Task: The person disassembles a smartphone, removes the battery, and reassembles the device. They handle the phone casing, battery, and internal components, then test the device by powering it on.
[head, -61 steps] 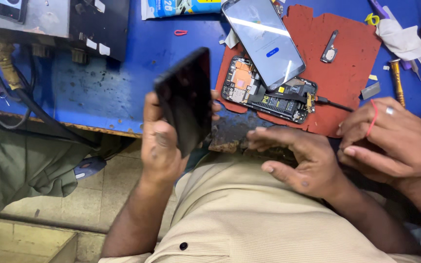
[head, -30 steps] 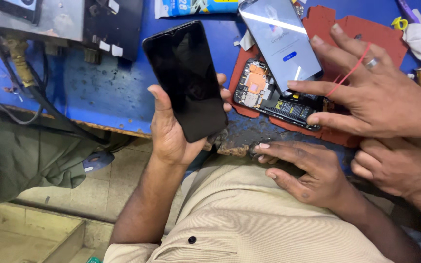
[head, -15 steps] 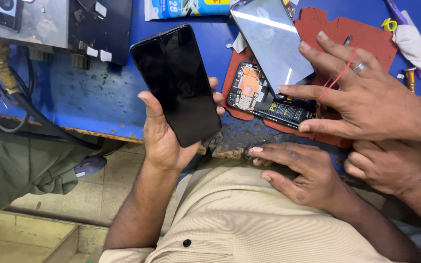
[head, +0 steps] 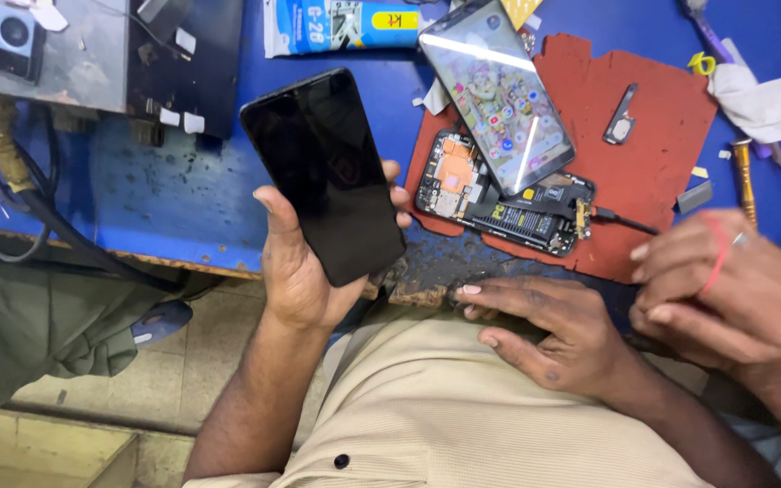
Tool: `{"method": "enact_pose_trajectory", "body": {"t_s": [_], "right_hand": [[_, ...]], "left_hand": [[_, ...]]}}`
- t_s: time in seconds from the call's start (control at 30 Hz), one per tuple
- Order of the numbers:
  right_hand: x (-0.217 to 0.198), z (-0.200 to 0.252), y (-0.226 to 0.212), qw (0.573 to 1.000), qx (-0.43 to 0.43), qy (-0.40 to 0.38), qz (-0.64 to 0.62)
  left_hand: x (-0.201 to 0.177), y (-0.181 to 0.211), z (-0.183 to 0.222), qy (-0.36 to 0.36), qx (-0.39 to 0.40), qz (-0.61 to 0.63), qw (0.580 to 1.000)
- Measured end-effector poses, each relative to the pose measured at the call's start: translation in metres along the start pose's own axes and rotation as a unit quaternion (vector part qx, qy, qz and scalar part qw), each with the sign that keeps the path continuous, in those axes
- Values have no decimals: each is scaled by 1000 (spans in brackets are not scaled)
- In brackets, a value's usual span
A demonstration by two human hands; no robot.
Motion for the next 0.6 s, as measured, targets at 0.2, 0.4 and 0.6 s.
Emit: {"method": "enact_pose_trajectory", "body": {"t_s": [0.2, 0.4, 0.6], "right_hand": [[-1, 35, 38, 984, -71, -135, 89], [5, 35, 47, 985, -57, -148, 63], [0, 21, 41, 988, -57, -130, 66]], "left_hand": [[1, -2, 0, 7, -15, 15, 1000], [0, -3, -2, 3, -23, 42, 999], [-2, 0, -5, 12, -16, 28, 999]]}}
Point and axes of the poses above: each hand's wrist, its own z-axis away from the middle knuckle, its own x-axis out of the palm, y = z × x, the point moved 9 cm from there along -z, towards the middle knuckle, and after that the axes turned 4 degrees about x, right-handed, at the moved point
